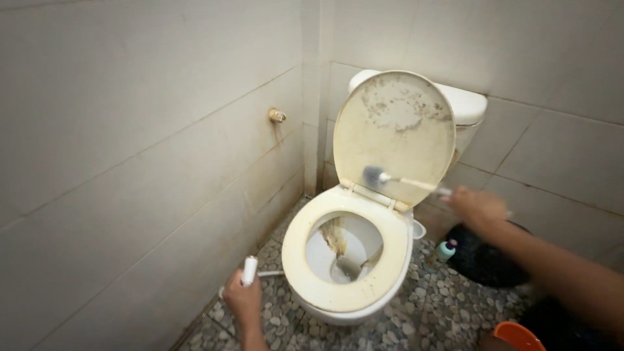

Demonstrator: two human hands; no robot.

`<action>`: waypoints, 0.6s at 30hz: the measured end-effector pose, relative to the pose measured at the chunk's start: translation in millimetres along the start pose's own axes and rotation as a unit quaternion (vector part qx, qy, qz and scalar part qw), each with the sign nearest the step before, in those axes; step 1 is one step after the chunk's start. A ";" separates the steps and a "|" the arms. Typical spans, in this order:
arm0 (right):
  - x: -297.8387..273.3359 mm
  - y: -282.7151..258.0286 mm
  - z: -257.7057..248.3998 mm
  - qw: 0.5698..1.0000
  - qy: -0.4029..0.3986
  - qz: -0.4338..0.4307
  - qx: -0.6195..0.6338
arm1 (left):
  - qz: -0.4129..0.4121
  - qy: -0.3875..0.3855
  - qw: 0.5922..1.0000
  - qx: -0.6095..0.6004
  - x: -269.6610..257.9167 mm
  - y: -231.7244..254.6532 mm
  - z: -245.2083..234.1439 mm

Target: Cleaning a toilet bowl and lid using a brush, cleaning solution, and water from a bidet sprayer.

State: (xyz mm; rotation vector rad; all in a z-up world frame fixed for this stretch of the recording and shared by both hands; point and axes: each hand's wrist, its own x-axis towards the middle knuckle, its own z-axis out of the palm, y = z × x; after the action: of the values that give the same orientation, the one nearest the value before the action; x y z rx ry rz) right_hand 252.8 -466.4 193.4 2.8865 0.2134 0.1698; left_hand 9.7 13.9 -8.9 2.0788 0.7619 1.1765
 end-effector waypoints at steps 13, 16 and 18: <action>-16.4 15.4 -18.4 0.997 -0.041 0.020 0.063 | 0.017 -0.003 0.999 0.031 -9.3 -6.3 -3.5; -15.0 17.6 -67.5 0.997 -0.005 0.067 0.049 | -0.004 0.004 1.000 0.001 -3.3 -6.5 -8.4; 0.9 -7.0 -62.8 0.994 -0.014 0.073 0.080 | -0.002 -0.003 1.000 -0.001 -4.3 -1.2 -12.3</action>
State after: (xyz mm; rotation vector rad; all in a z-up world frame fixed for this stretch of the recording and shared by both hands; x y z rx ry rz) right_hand 244.5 -445.2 252.3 3.0616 0.0113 0.1430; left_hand -3.2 14.4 -7.0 2.0774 0.7629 1.1677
